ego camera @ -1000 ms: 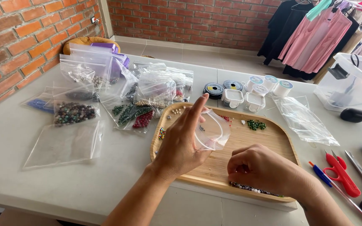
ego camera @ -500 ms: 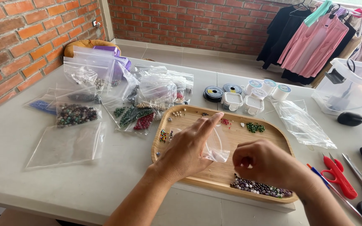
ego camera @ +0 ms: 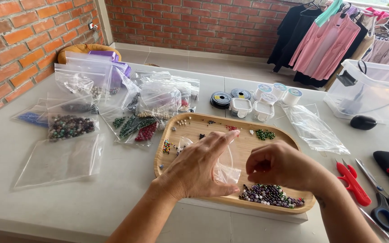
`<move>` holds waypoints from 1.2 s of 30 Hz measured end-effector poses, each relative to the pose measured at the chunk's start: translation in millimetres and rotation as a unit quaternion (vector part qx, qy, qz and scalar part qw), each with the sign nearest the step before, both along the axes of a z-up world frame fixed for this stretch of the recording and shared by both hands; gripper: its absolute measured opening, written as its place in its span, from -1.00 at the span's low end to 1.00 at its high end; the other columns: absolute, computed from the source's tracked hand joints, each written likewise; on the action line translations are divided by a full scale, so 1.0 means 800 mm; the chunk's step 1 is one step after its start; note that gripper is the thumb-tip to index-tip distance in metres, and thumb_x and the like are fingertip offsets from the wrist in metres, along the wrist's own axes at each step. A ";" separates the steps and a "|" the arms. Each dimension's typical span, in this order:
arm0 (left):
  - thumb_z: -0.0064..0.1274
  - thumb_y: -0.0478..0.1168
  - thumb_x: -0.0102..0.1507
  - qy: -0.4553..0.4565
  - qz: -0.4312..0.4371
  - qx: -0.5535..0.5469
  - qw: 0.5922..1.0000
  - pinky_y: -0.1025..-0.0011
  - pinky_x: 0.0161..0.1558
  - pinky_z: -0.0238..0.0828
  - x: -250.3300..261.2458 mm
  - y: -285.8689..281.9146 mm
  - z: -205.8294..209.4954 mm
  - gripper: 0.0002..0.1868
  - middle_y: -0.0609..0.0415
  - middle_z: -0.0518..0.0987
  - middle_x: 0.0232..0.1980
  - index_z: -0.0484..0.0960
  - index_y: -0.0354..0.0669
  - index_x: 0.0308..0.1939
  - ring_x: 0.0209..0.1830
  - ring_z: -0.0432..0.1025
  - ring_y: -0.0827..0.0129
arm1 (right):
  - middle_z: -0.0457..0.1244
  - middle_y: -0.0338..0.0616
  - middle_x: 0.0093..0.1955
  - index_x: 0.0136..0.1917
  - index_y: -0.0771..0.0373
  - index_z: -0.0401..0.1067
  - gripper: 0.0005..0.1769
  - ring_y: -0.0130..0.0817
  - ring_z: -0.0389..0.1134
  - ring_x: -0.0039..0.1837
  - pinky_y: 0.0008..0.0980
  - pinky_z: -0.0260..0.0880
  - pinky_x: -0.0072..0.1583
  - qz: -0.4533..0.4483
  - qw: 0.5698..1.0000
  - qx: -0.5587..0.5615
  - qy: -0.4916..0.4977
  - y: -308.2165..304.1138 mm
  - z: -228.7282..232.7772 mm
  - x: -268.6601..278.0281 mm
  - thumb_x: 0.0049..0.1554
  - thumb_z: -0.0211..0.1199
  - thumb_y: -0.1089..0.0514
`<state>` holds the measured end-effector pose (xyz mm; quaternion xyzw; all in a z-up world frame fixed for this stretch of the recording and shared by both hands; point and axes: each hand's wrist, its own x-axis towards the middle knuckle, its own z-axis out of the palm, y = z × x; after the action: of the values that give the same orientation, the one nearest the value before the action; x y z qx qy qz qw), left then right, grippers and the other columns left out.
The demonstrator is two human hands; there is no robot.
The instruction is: Picking up small beads from a tray and placing them into a small plastic bag
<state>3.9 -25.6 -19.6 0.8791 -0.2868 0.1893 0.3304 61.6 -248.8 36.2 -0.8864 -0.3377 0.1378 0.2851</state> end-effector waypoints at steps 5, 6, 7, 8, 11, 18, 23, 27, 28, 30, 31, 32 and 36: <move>0.33 0.08 -0.08 0.004 0.015 -0.002 1.000 -0.08 0.11 0.47 0.001 0.000 -0.004 0.10 -0.17 0.49 0.18 0.24 -0.11 0.49 0.15 0.48 -0.18 | 0.24 -0.22 -0.48 -0.44 0.25 0.60 -0.83 -0.49 0.21 -0.35 -0.39 0.32 -0.29 0.028 0.999 -0.044 0.009 0.000 -0.023 0.007 -0.06 0.53 0.22; 0.33 0.08 -0.08 -0.002 0.020 0.000 1.000 -0.07 0.12 0.47 0.001 0.000 -0.005 0.08 -0.16 0.49 0.19 0.27 -0.11 0.48 0.16 0.47 -0.19 | 0.25 -0.23 -0.49 -0.44 0.23 0.64 -0.83 -0.50 0.22 -0.36 -0.42 0.33 -0.28 0.025 0.998 -0.057 0.018 0.001 -0.024 0.009 -0.05 0.53 0.21; 0.33 0.08 -0.08 -0.002 0.020 0.000 1.000 -0.07 0.12 0.47 0.001 0.000 -0.006 0.08 -0.16 0.49 0.19 0.27 -0.11 0.48 0.16 0.47 -0.19 | 0.25 -0.23 -0.49 -0.44 0.23 0.64 -0.83 -0.50 0.22 -0.36 -0.42 0.33 -0.28 0.025 0.998 -0.057 0.019 0.002 -0.026 0.008 -0.05 0.53 0.21; 0.33 0.08 -0.08 -0.003 0.019 -0.003 1.000 -0.07 0.12 0.46 0.001 0.000 -0.005 0.07 -0.16 0.49 0.19 0.28 -0.12 0.47 0.16 0.47 -0.19 | 0.26 -0.23 -0.49 -0.47 0.22 0.59 -0.78 -0.50 0.22 -0.36 -0.40 0.31 -0.28 0.021 0.997 -0.068 0.021 0.002 -0.029 0.008 -0.05 0.54 0.20; 0.33 0.06 -0.08 -0.003 0.015 -0.009 1.000 -0.07 0.13 0.46 0.000 0.000 -0.004 0.06 -0.17 0.49 0.19 0.29 -0.13 0.46 0.17 0.47 -0.20 | 0.27 -0.22 -0.48 -0.47 0.19 0.57 -0.77 -0.49 0.24 -0.36 -0.38 0.33 -0.28 0.019 0.996 -0.087 0.023 0.000 -0.035 0.013 -0.05 0.55 0.16; 0.34 0.04 -0.09 -0.002 0.014 -0.010 1.000 -0.08 0.12 0.46 0.001 -0.001 -0.007 0.06 -0.17 0.50 0.18 0.29 -0.13 0.46 0.15 0.47 -0.20 | 0.28 -0.27 -0.47 -0.40 0.14 0.68 -0.88 -0.49 0.31 -0.34 -0.45 0.39 -0.23 0.004 0.993 -0.114 0.004 0.000 -0.024 0.012 -0.06 0.54 0.14; 0.34 0.04 -0.09 0.006 0.011 -0.004 1.000 -0.07 0.12 0.47 0.004 0.000 -0.009 0.06 -0.17 0.49 0.18 0.30 -0.15 0.46 0.14 0.48 -0.19 | 0.26 -0.24 -0.49 -0.40 0.15 0.66 -0.86 -0.46 0.27 -0.37 -0.39 0.36 -0.26 0.006 0.995 -0.102 0.002 0.001 -0.034 0.012 -0.07 0.55 0.11; 0.35 0.07 -0.11 0.019 0.017 0.009 1.000 -0.05 0.12 0.49 0.007 0.001 -0.009 0.08 -0.14 0.50 0.19 0.31 -0.13 0.46 0.10 0.51 -0.14 | 0.23 -0.22 -0.46 -0.35 0.16 0.67 -0.93 -0.40 0.27 -0.37 -0.36 0.39 -0.24 0.011 0.997 -0.075 -0.007 0.009 -0.025 0.003 -0.10 0.51 0.15; 0.35 0.07 -0.11 0.020 0.018 0.008 1.000 -0.05 0.12 0.49 0.006 0.001 -0.007 0.08 -0.14 0.50 0.19 0.31 -0.13 0.46 0.10 0.51 -0.14 | 0.23 -0.22 -0.46 -0.35 0.16 0.67 -0.93 -0.40 0.27 -0.37 -0.36 0.39 -0.24 0.012 0.997 -0.075 -0.006 0.009 -0.028 0.004 -0.10 0.51 0.15; 0.33 0.11 -0.07 0.027 0.023 -0.008 0.999 -0.06 0.09 0.50 0.002 0.002 -0.003 0.06 -0.16 0.50 0.18 0.32 -0.15 0.46 0.06 0.53 -0.14 | 0.19 -0.24 -0.49 -0.35 0.14 0.67 -0.94 -0.43 0.23 -0.38 -0.39 0.35 -0.26 0.005 0.998 -0.070 -0.009 0.010 -0.035 0.005 -0.08 0.50 0.15; 0.33 0.11 -0.07 0.028 0.026 -0.008 0.999 -0.06 0.09 0.50 0.004 0.003 -0.004 0.06 -0.16 0.50 0.18 0.32 -0.15 0.46 0.06 0.53 -0.14 | 0.19 -0.24 -0.49 -0.35 0.14 0.67 -0.94 -0.43 0.23 -0.38 -0.39 0.35 -0.26 0.007 0.998 -0.070 -0.008 0.009 -0.037 0.006 -0.08 0.50 0.15; 0.31 0.12 -0.05 0.036 0.031 -0.029 0.998 -0.06 0.06 0.51 0.007 0.005 -0.006 0.04 -0.13 0.50 0.19 0.30 -0.11 0.46 -0.03 0.56 -0.09 | 0.19 -0.23 -0.49 -0.36 0.14 0.67 -0.95 -0.45 0.22 -0.38 -0.39 0.34 -0.27 0.004 0.998 -0.063 -0.005 0.008 -0.040 0.008 -0.09 0.49 0.17; 0.30 0.02 0.02 0.019 0.017 -0.112 0.993 -0.10 0.06 0.51 0.005 0.008 -0.004 -0.03 -0.24 0.52 0.18 0.30 -0.16 0.48 0.03 0.56 -0.20 | 0.21 -0.25 -0.50 -0.38 0.16 0.69 -0.94 -0.51 0.19 -0.38 -0.44 0.32 -0.31 0.026 1.000 -0.005 0.013 0.002 -0.037 0.007 -0.08 0.49 0.24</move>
<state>8.0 -19.5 -22.7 0.8447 -0.2425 0.2094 0.4288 67.1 -247.2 6.8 -0.8770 -0.3560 0.1584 0.2811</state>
